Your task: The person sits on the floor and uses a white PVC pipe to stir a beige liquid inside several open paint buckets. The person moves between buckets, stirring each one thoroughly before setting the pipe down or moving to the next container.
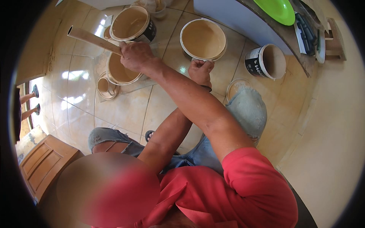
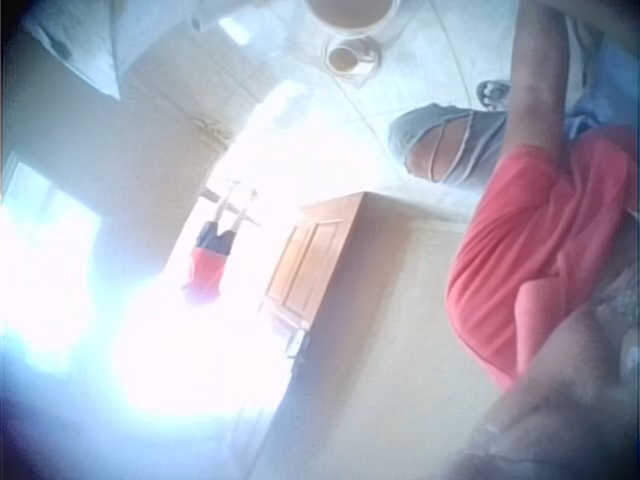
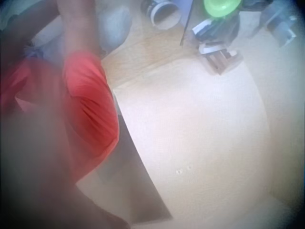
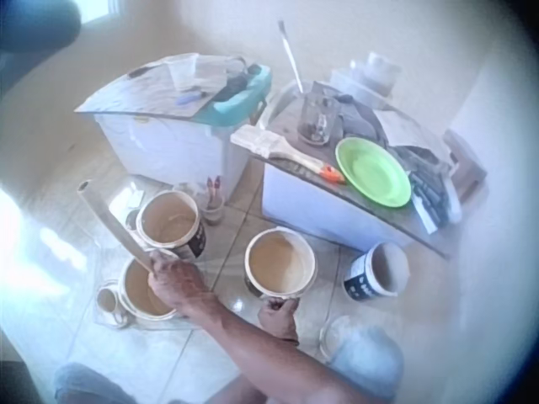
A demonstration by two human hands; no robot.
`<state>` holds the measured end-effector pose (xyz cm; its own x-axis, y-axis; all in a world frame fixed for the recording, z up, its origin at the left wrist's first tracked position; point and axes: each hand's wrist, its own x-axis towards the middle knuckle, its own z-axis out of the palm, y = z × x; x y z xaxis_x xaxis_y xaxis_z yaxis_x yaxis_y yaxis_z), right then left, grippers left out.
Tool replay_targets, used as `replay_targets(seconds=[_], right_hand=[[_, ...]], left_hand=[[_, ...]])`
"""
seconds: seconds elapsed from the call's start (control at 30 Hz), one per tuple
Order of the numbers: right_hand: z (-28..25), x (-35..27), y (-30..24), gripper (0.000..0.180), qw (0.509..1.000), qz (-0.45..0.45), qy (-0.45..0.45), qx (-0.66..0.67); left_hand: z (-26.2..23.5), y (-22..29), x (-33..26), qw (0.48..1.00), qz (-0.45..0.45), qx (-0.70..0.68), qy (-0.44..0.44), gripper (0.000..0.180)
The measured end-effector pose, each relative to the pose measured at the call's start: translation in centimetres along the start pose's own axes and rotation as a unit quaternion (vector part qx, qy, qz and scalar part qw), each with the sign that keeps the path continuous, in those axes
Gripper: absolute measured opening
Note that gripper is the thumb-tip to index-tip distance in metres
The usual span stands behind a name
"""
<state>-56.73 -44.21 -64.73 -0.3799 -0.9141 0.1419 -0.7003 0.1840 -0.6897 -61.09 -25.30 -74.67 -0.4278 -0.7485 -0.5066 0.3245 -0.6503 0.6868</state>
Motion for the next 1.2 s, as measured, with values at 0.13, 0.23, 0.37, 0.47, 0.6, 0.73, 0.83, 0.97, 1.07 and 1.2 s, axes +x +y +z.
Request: replay_targets(seconds=[0.13, 0.23, 0.37, 0.47, 0.6, 0.73, 0.83, 0.97, 1.07, 1.2], right_hand=[[-0.7, 0.2, 0.0, 0.022, 0.999, 0.023, -0.024, -0.002], [-1.1, 0.4, 0.6, 0.023, 0.998, 0.032, -0.050, -0.006], [-2.2, -0.1, -0.5, 0.026, 0.995, 0.030, -0.098, 0.015], [-0.8, -0.6, 0.8, 0.020, 0.999, -0.018, -0.047, 0.011], [-1.2, -1.7, -1.0, 0.022, 0.998, -0.060, 0.024, 0.027], [-3.1, -3.5, -1.8, 0.025, 0.991, -0.063, 0.103, 0.060], [-4.3, -5.8, -1.6, 0.025, 0.984, -0.045, 0.158, 0.064], [-4.9, -8.4, -2.8, 0.023, 0.965, -0.014, 0.222, 0.136], [-4.9, -9.4, -3.4, 0.020, 0.953, 0.016, 0.260, 0.156], [-4.6, -10.0, -4.7, 0.017, 0.937, 0.013, 0.279, 0.208]], left_hand=[[0.0, 0.0, 0.5, 0.994, 0.028, 0.103, 0.038, 0.029], [-1.4, 1.5, 0.6, 0.989, 0.004, 0.147, 0.020, 0.029], [-4.5, 5.0, 0.8, 0.984, -0.012, 0.175, -0.020, 0.029], [-5.5, 6.6, 0.9, 0.978, -0.031, 0.198, -0.058, 0.031], [-12.1, 5.1, 4.4, 0.988, -0.074, 0.040, -0.128, 0.030], [-14.5, 6.5, 4.9, 0.985, -0.054, 0.078, -0.145, 0.026], [-11.9, 9.5, 2.4, 0.920, 0.096, 0.353, -0.140, 0.028], [-12.1, 13.4, 0.0, 0.959, 0.018, 0.251, -0.131, 0.031], [-12.6, 14.0, -0.8, 0.974, -0.024, 0.189, -0.120, 0.030], [-14.3, 12.9, -1.0, 0.978, -0.008, 0.176, -0.108, 0.026]])
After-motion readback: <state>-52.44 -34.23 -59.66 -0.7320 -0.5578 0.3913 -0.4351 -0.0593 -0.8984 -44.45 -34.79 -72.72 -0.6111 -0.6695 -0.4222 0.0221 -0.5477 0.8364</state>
